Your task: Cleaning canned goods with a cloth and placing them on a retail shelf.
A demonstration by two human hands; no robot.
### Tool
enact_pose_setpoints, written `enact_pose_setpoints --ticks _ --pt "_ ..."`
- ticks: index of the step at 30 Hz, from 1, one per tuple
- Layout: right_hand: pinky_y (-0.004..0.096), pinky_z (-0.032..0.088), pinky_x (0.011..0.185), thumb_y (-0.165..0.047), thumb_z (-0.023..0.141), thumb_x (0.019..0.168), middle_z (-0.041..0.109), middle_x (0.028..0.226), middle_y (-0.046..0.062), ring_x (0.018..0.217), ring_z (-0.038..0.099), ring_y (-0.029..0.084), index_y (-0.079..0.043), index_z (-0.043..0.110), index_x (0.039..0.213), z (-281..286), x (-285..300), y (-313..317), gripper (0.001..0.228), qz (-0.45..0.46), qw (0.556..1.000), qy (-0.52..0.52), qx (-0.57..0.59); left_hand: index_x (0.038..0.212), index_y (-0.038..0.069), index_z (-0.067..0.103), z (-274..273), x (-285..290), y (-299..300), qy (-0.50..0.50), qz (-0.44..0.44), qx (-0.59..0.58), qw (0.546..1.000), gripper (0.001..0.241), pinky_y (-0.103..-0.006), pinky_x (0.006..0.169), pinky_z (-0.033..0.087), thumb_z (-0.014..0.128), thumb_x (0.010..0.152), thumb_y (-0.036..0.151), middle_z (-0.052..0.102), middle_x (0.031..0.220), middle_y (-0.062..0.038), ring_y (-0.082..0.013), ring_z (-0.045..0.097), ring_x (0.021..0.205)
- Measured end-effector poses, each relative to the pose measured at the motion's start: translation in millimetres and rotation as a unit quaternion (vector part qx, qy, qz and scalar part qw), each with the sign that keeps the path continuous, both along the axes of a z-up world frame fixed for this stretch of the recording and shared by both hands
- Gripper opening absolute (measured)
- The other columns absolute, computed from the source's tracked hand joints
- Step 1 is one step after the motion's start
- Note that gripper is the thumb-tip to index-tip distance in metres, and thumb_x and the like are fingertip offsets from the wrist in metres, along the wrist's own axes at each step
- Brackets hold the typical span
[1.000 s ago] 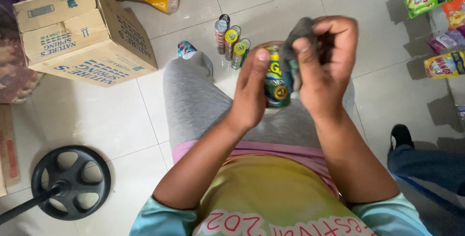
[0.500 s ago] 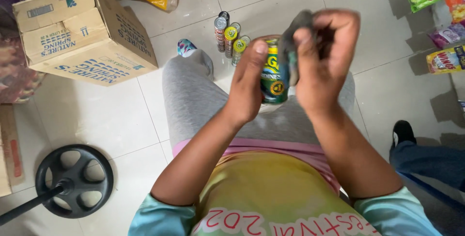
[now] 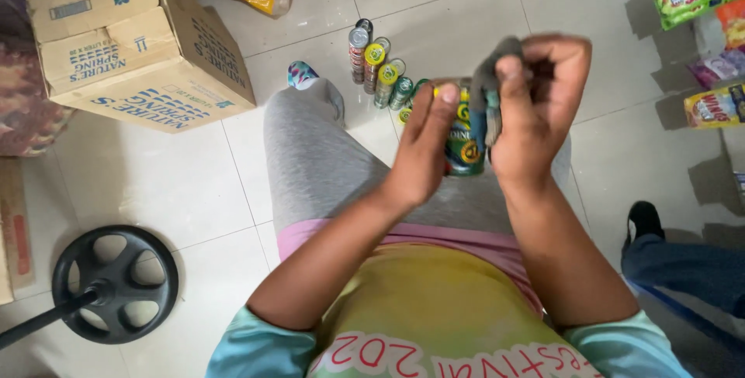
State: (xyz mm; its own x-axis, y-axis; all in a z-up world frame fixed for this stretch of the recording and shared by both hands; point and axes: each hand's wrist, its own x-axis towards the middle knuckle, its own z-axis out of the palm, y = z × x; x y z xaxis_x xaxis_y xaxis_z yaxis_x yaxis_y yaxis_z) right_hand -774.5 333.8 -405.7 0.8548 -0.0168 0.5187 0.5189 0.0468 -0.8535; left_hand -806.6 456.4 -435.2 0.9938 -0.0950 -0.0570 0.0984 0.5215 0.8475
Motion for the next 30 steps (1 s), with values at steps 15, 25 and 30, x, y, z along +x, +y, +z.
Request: enact_pose_setpoints --ticks 15,25,30 --pt "0.025 0.046 0.094 -0.013 0.066 0.115 0.054 0.114 0.005 0.093 0.049 0.008 -0.005 0.046 0.117 -37.5 -39.5 -33.2 0.021 -0.021 0.997 0.075 -0.012 0.132 0.003 0.049 -39.9 -29.7 -39.1 -0.018 0.040 -0.004 0.999 0.042 -0.0283 0.091 0.050 0.042 0.113 0.040 0.061 0.114 -0.007 -0.0114 0.056 0.103" --pt "0.025 0.045 0.092 -0.013 0.064 0.112 0.052 0.112 0.005 0.098 0.048 0.009 -0.005 0.046 0.120 -46.4 -55.3 -17.4 0.021 -0.015 0.997 0.069 -0.043 0.130 -0.001 0.056 -23.4 -8.7 -3.0 0.007 0.043 -0.088 0.995 0.049 -0.0306 0.086 0.052 0.037 0.116 0.042 0.065 0.110 -0.010 -0.0154 0.061 0.097" --pt "0.031 0.047 0.096 -0.012 0.062 0.110 0.057 0.114 0.009 0.102 0.055 0.015 -0.003 0.050 0.118 -34.1 -38.8 -23.4 0.016 0.071 0.961 0.188 0.187 0.135 -0.003 0.056 -6.9 -10.0 12.3 -0.012 -0.023 -0.148 0.989 0.061 -0.0341 0.102 0.052 0.033 0.113 0.049 0.067 0.123 -0.013 -0.0200 0.064 0.113"
